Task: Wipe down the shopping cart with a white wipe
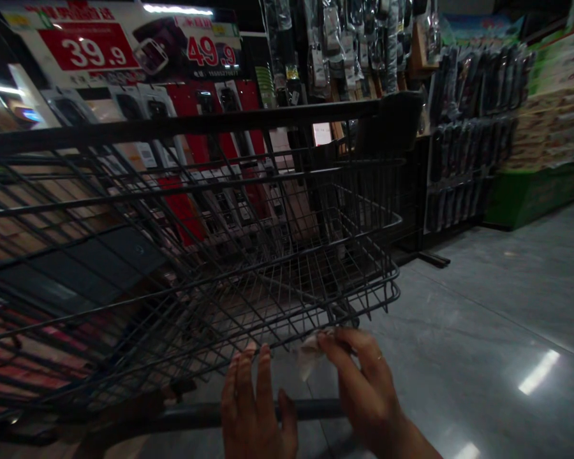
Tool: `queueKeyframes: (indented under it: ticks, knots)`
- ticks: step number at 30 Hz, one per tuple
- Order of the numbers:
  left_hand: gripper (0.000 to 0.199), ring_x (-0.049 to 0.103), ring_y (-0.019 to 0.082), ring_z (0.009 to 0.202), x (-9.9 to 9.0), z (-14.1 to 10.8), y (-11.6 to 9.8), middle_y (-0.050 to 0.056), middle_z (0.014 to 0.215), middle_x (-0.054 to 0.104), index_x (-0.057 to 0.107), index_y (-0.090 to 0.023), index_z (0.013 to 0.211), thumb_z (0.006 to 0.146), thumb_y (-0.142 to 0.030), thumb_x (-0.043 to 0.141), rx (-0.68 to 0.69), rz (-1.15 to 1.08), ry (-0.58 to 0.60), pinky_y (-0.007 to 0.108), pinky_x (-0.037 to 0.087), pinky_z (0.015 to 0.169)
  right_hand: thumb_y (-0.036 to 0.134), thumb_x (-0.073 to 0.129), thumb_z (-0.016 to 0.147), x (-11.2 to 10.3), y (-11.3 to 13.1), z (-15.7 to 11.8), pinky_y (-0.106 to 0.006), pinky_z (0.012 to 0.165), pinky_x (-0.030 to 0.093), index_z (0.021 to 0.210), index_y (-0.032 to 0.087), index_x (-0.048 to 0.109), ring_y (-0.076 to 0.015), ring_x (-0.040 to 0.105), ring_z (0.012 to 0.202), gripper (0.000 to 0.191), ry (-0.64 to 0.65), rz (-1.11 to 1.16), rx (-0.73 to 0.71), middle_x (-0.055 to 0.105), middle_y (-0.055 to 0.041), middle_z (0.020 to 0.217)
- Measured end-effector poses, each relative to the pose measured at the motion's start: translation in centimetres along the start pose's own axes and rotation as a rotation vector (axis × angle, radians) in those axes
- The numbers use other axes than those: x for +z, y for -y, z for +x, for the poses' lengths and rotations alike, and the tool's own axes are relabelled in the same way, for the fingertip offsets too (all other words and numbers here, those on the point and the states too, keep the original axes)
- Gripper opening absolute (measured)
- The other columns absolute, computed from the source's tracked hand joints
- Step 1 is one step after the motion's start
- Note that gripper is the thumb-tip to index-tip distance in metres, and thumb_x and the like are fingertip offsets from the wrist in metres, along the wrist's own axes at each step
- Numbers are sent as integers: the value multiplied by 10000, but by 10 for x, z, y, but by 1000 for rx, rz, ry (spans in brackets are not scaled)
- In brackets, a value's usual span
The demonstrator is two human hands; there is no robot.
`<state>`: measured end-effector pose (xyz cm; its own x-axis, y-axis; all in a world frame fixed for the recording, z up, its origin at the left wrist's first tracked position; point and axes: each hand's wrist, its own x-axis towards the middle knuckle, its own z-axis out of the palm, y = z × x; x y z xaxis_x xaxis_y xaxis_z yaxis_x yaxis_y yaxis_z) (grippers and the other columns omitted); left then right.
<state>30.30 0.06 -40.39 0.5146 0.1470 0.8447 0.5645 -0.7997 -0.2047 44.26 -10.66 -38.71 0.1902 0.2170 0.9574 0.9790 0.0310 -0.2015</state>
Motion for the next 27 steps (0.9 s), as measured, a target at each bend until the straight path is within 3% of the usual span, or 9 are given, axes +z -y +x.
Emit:
queueKeyframes:
  ticks: [7,12,17,22,27]
  knots:
    - [803,333,344,1358,1,-1,0,209,1319,474,145,-141,1501,822,-191,571,-22,-24,9,491,368,1043,-22,529,828,-33,-26,15,-275,754,533,1273,162,562,-151,577,908,483,-153,-215,9,552,-76,1004]
    - [812,331,351,1361,2,1,-6,221,1323,468,135,-146,1502,818,-172,570,-78,-34,-2,531,356,1048,32,558,830,-32,-26,18,-293,763,548,1215,131,582,-166,580,919,398,-93,-199,4,554,-94,1028]
    - [789,347,361,1352,2,3,-9,207,1343,466,138,-179,1503,831,-169,552,-108,-66,-15,572,339,1054,24,517,848,-31,-26,23,-279,734,547,1069,167,621,-149,605,859,283,-124,-168,-20,601,-57,934]
    - [797,337,367,1355,1,2,-7,214,1307,481,141,-162,1503,823,-154,557,-90,-54,2,572,341,1056,36,523,831,-48,-32,33,-283,687,522,937,166,624,-147,603,800,196,-234,-204,150,614,-44,874]
    - [848,330,361,1361,-3,3,-11,215,1334,460,113,-176,1507,805,-150,588,-112,-64,22,550,351,1055,91,643,777,-66,-34,44,-275,582,491,861,164,595,-151,599,734,121,-471,-140,349,599,-34,814]
